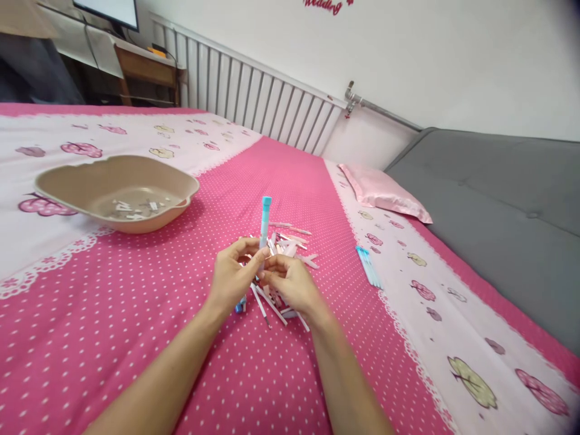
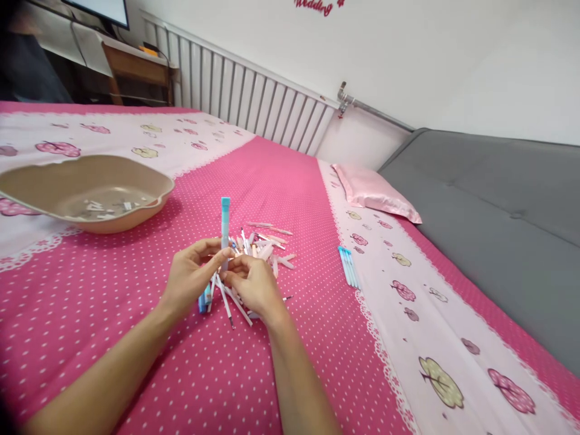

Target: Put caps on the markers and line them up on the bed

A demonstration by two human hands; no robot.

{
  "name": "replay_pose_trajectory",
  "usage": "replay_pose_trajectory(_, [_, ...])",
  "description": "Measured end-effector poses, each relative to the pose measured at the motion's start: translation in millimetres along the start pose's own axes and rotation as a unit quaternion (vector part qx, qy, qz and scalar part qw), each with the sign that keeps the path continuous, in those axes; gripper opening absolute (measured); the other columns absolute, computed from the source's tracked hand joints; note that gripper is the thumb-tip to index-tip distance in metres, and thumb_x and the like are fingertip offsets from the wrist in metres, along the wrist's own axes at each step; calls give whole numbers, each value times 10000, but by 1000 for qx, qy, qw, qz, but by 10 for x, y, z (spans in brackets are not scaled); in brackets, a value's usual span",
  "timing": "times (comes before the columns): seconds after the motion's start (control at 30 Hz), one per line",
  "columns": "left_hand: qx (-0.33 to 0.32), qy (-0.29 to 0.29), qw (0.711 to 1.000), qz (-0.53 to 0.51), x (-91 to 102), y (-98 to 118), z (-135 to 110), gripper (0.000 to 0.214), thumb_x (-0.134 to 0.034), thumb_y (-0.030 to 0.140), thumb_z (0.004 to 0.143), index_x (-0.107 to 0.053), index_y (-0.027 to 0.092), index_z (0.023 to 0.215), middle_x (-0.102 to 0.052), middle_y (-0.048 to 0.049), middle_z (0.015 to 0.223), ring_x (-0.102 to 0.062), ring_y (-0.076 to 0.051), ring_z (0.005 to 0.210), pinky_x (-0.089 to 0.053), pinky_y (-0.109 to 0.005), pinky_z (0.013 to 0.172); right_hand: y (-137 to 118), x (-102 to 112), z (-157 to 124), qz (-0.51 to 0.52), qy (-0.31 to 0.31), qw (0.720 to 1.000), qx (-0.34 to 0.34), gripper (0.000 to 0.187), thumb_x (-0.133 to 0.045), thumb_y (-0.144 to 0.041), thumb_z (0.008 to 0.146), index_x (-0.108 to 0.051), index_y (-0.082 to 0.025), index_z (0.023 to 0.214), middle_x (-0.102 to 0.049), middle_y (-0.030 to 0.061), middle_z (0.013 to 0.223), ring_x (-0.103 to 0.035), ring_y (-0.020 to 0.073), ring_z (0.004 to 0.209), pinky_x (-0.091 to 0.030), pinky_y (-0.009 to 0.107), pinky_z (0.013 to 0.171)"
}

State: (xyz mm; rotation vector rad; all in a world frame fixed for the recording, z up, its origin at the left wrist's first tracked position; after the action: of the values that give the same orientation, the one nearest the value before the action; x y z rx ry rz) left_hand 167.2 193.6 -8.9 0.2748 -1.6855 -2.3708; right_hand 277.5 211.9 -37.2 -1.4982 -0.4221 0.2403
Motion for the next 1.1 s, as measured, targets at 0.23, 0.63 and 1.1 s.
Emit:
replay_pose_trajectory(0.23, [23, -29, 999, 25, -61, -20, -1, 392, -676, 405, 700, -654, 128, 975, -702, -92, 891, -645, -185, 744, -493, -254, 583, -47, 205, -6, 14, 64, 998, -11, 158, -658, -282, 660, -592, -162, 739, -615, -14, 619, -594, 116, 553, -475, 218, 529])
replay_pose_trajectory(0.63, [3, -36, 995, 92, -63, -18, -10, 314, -639, 411, 730, -680, 135, 874, -699, -68, 798, -610, -154, 678, -458, -249, 586, 54, 1138, -47, -133, 281, 950, 28, 249, -607, -368, 682, -616, -153, 808, -684, 55, 717, -653, 175, 620, -521, 285, 605])
replay_pose_trajectory(1.1, [1, -43, 995, 89, -68, -2, -8, 223, -630, 351, 732, -686, 145, 798, -693, -43, 731, -604, -143, 638, -450, -241, 575, 109, 1312, -90, -143, 323, 935, 28, 285, -606, -403, 690, -618, -146, 813, -690, 67, 744, -673, 187, 627, -537, 286, 596])
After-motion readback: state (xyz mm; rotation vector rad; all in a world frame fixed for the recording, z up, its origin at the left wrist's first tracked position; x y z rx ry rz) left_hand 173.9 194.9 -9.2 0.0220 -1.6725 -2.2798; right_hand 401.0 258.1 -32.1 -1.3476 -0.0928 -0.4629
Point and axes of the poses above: each hand's wrist, its own z-axis towards the middle knuckle, its own x-axis out of the back of the hand, y = z × x, the point moved 10 cm from there along z, towards the middle knuckle
